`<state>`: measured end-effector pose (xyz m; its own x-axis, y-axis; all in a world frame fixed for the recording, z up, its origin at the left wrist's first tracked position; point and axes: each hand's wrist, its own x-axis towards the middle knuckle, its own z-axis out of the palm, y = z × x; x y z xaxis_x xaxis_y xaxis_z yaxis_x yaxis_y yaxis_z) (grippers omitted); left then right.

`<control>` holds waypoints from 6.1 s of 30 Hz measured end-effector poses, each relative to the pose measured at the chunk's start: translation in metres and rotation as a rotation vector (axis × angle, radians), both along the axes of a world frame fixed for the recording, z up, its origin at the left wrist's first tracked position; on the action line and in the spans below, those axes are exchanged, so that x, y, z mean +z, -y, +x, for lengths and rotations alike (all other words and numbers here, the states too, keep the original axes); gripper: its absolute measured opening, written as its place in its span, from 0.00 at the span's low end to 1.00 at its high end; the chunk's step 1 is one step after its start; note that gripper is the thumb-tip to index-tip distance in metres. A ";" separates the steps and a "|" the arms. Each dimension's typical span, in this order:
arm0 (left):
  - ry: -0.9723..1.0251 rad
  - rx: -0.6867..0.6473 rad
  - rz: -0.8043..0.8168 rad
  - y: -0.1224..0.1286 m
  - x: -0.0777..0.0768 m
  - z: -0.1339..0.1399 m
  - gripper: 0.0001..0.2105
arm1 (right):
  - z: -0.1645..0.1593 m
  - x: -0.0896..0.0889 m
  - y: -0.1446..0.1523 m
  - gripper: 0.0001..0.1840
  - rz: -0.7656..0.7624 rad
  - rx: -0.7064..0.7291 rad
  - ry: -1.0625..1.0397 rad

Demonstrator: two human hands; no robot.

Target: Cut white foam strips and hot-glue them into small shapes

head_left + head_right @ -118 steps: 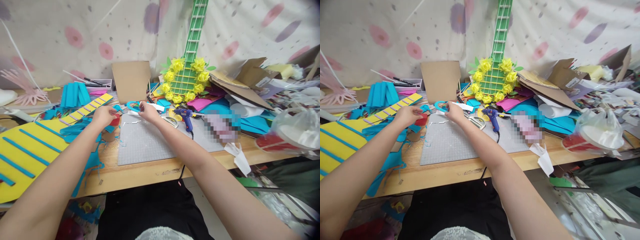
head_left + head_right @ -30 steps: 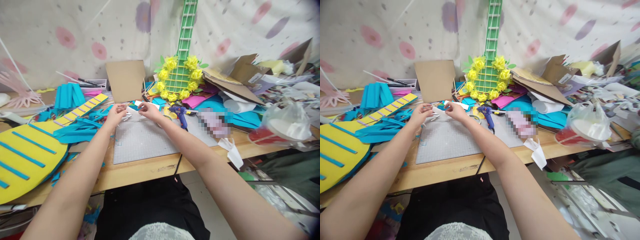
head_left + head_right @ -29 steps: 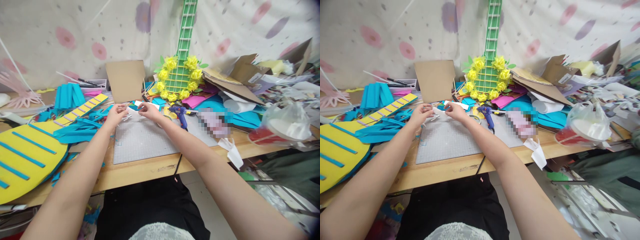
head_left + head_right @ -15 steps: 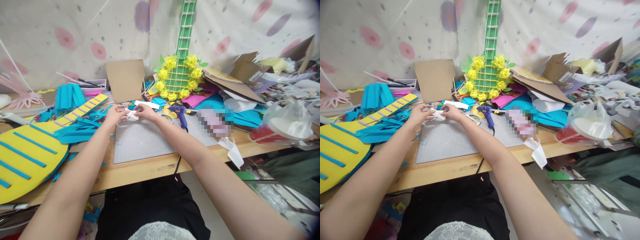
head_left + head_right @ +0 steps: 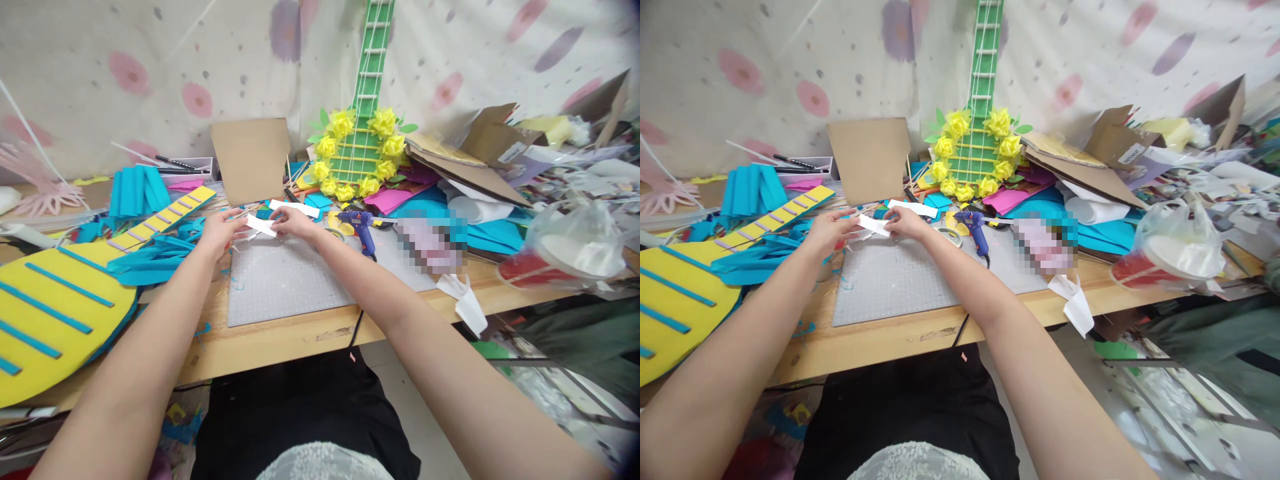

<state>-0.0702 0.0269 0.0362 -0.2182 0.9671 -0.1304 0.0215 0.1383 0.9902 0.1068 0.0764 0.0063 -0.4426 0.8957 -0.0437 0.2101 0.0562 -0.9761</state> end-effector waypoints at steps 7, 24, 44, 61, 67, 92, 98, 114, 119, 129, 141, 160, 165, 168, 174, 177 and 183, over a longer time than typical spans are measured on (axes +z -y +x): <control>-0.016 0.059 -0.001 -0.001 0.006 -0.005 0.18 | -0.008 -0.001 -0.006 0.10 -0.020 -0.048 0.030; 0.003 0.190 0.091 0.005 0.023 0.002 0.12 | -0.021 0.016 -0.013 0.07 0.249 -0.247 0.165; -0.763 0.042 0.331 0.030 -0.045 0.050 0.18 | 0.026 0.012 0.012 0.17 0.720 -0.110 1.079; -0.551 0.175 0.264 0.030 -0.053 0.038 0.09 | 0.011 0.017 -0.003 0.18 0.745 0.016 1.193; -0.570 0.176 0.257 0.029 -0.052 0.037 0.10 | 0.012 0.016 -0.002 0.17 0.724 -0.081 1.041; -0.642 0.263 0.273 0.032 -0.043 0.039 0.11 | 0.006 0.009 0.004 0.18 0.668 -0.052 1.123; -0.489 0.291 0.392 0.025 -0.051 0.033 0.08 | 0.006 0.012 0.002 0.20 0.656 -0.016 1.137; -0.125 0.196 0.430 0.020 -0.056 0.034 0.04 | 0.012 0.008 -0.002 0.19 0.645 -0.059 1.022; -0.060 0.237 0.408 0.018 -0.057 0.033 0.05 | 0.021 0.011 -0.007 0.19 0.505 -0.181 0.763; 0.014 0.240 0.392 0.016 -0.057 0.035 0.01 | 0.022 0.014 0.008 0.18 0.626 -0.031 1.038; -0.001 0.243 0.367 0.018 -0.053 0.036 0.04 | 0.026 0.006 -0.005 0.20 0.543 -0.146 0.904; 0.288 0.035 0.254 0.024 -0.048 0.046 0.12 | -0.007 0.018 0.049 0.11 -0.223 -0.087 -0.131; 0.307 0.121 0.185 0.024 -0.043 0.038 0.11 | 0.030 0.022 0.055 0.07 -0.056 -0.072 0.007; 0.191 0.132 0.204 0.023 -0.043 0.036 0.12 | 0.080 0.029 0.065 0.05 0.047 -0.094 0.166; 0.100 0.062 0.271 0.021 -0.050 0.036 0.08 | 0.169 0.051 0.096 0.18 0.049 -0.096 0.772; 0.088 0.044 0.248 0.020 -0.052 0.036 0.07 | 0.182 0.047 0.092 0.20 0.179 -0.358 0.978; 0.008 0.085 0.293 0.017 -0.061 0.035 0.05 | 0.162 0.012 0.064 0.22 0.175 -0.499 0.844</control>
<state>-0.0352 0.0101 -0.0251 -0.3003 0.9421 0.1490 0.0141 -0.1518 0.9883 0.2692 0.0122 0.0186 0.1016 0.9946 -0.0200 0.8707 -0.0986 -0.4819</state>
